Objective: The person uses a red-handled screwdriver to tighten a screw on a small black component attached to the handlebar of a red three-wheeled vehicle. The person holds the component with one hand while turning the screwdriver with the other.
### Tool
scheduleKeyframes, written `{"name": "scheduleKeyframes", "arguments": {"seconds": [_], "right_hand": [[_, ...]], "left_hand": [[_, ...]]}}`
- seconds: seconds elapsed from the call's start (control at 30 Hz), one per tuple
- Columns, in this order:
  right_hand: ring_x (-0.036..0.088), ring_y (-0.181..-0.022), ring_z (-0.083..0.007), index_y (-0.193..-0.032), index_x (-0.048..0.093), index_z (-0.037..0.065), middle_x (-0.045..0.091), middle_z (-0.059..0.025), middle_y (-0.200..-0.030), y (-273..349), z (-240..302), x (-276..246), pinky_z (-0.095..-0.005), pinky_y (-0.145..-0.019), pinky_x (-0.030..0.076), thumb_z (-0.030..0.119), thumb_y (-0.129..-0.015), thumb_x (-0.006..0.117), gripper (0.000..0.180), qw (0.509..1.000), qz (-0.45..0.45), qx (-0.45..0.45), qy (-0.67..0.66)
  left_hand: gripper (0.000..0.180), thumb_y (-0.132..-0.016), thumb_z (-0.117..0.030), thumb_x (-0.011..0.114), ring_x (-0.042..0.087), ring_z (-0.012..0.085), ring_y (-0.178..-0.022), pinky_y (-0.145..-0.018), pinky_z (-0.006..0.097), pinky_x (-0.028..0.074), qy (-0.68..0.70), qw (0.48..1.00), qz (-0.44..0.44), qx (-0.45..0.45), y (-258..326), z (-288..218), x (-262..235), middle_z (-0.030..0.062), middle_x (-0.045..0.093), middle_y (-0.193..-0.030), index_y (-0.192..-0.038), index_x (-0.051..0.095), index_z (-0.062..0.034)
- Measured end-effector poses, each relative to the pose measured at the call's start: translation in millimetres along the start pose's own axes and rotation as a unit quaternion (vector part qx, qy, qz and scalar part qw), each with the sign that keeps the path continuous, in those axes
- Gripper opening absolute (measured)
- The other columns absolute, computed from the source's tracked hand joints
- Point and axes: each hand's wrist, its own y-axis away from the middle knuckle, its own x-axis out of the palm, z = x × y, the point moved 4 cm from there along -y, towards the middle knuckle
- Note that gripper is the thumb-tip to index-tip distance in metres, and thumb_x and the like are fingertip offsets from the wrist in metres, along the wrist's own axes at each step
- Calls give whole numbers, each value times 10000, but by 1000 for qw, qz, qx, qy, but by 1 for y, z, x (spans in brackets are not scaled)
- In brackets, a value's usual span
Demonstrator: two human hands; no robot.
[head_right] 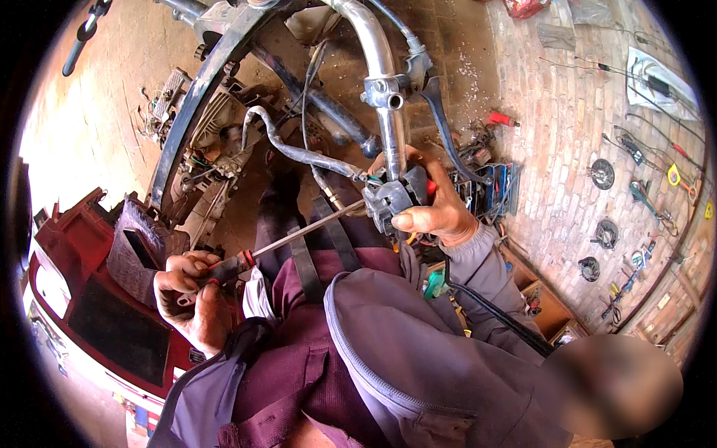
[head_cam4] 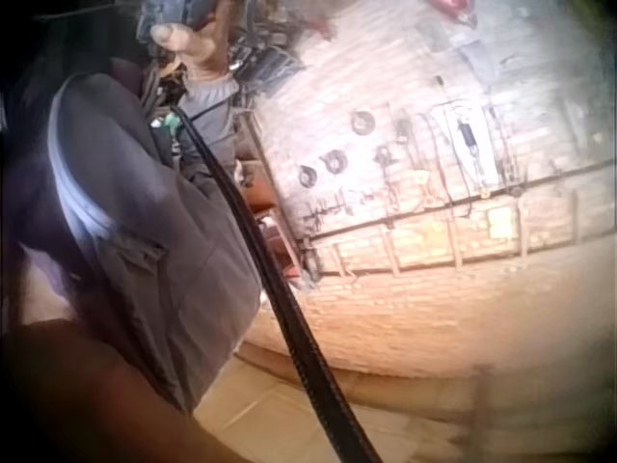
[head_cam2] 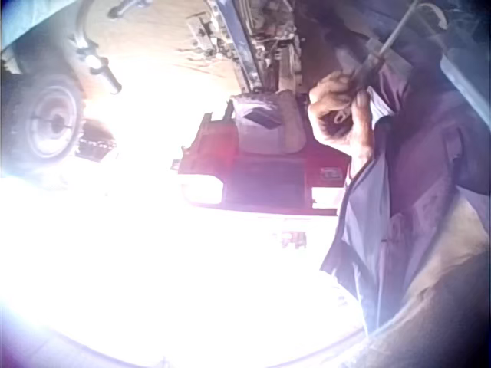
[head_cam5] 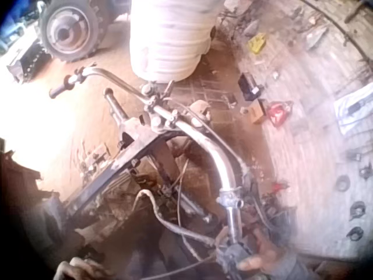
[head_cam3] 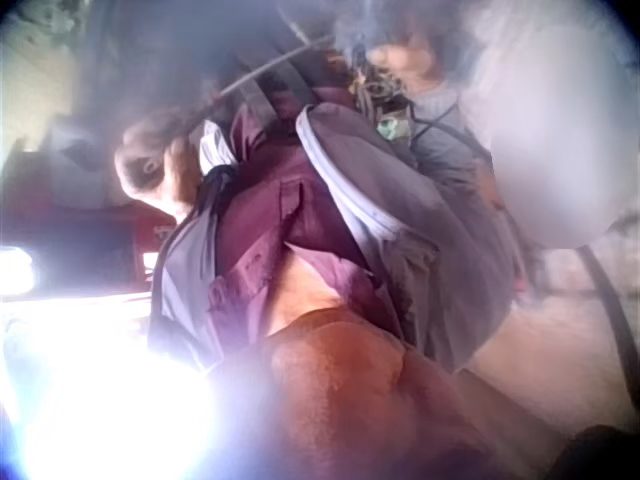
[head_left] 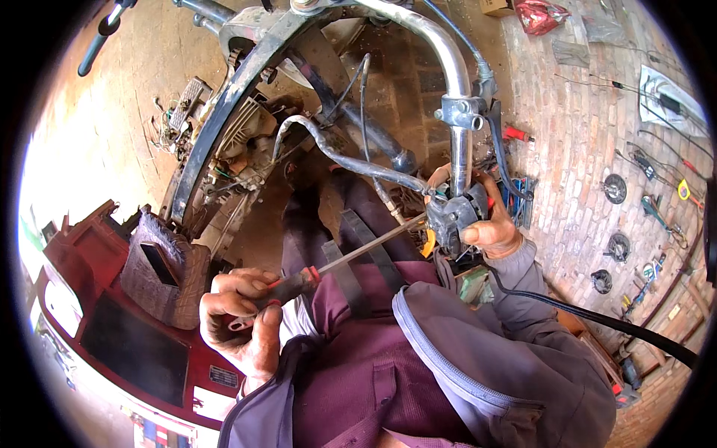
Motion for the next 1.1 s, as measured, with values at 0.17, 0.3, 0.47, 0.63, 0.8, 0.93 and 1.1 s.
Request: {"name": "scheduleKeyframes", "arguments": {"seconds": [0.17, 0.3, 0.47, 0.63, 0.8, 0.93, 1.1], "right_hand": [[586, -824, -168, -1136, 497, -59, 573, -110, -952, -2, 2, 1, -274, -712, 491, 322, -504, 775, 788, 999, 2, -38, -15], [583, -783, -145, -1098, 524, -43, 576, -79, -892, -5, 0, 1, -252, -682, 479, 319, -506, 764, 734, 998, 12, -49, -28], [594, -758, -164, -1097, 517, -56, 577, -92, -884, -7, 3, 4, -266, -653, 495, 312, -499, 775, 748, 998, 18, -50, -41], [599, -822, -174, -1152, 498, -67, 574, -121, -975, -6, -3, -2, -293, -708, 512, 334, -499, 772, 814, 998, 25, -45, -35], [599, -851, -182, -1158, 499, -65, 579, -126, -996, -6, -4, -4, -298, -738, 509, 346, -498, 773, 825, 998, 33, -50, -21], [600, -863, -185, -1158, 501, -65, 581, -130, -1003, -4, -3, -6, -295, -744, 507, 350, -494, 772, 829, 999, 21, -40, -17], [605, -848, -187, -1160, 498, -68, 586, -129, -989, -6, -3, -4, -296, -735, 510, 351, -495, 771, 832, 998, 21, -55, -19]], "left_hand": [[322, -752, -51, 750, 577, 255, -824, -746, 385, 497, -27, 999, 12, 31, 7, -11, 5, 97, 522, -841, -816, 437, -87], [337, -762, -90, 760, 576, 252, -822, -748, 389, 495, -49, 997, 23, 63, 15, -17, 6, 119, 531, -880, -871, 441, -80], [465, -887, -378, 618, 598, 252, -808, -727, 323, 480, -141, 989, -22, -28, 7, -25, 9, 185, 566, -907, -1047, 416, 10], [441, -937, -396, 516, 617, 213, -719, -679, 316, 474, -312, 946, 32, -80, 19, -44, -13, 160, 654, -816, -1008, 539, 38], [291, -886, -253, 622, 604, 234, -717, -687, 313, 480, -286, 955, 81, 13, 6, -44, 2, 170, 619, -879, -945, 596, 31], [369, -758, -146, 770, 601, 238, -797, -722, 337, 489, -255, 951, 177, 18, 6, -38, -2, 161, 590, -912, -1036, 577, 3], [406, -916, -362, 542, 649, 237, -723, -654, 326, 498, -411, 906, 82, -61, 12, -40, -12, 187, 639, -955, -1003, 593, 32]]}}
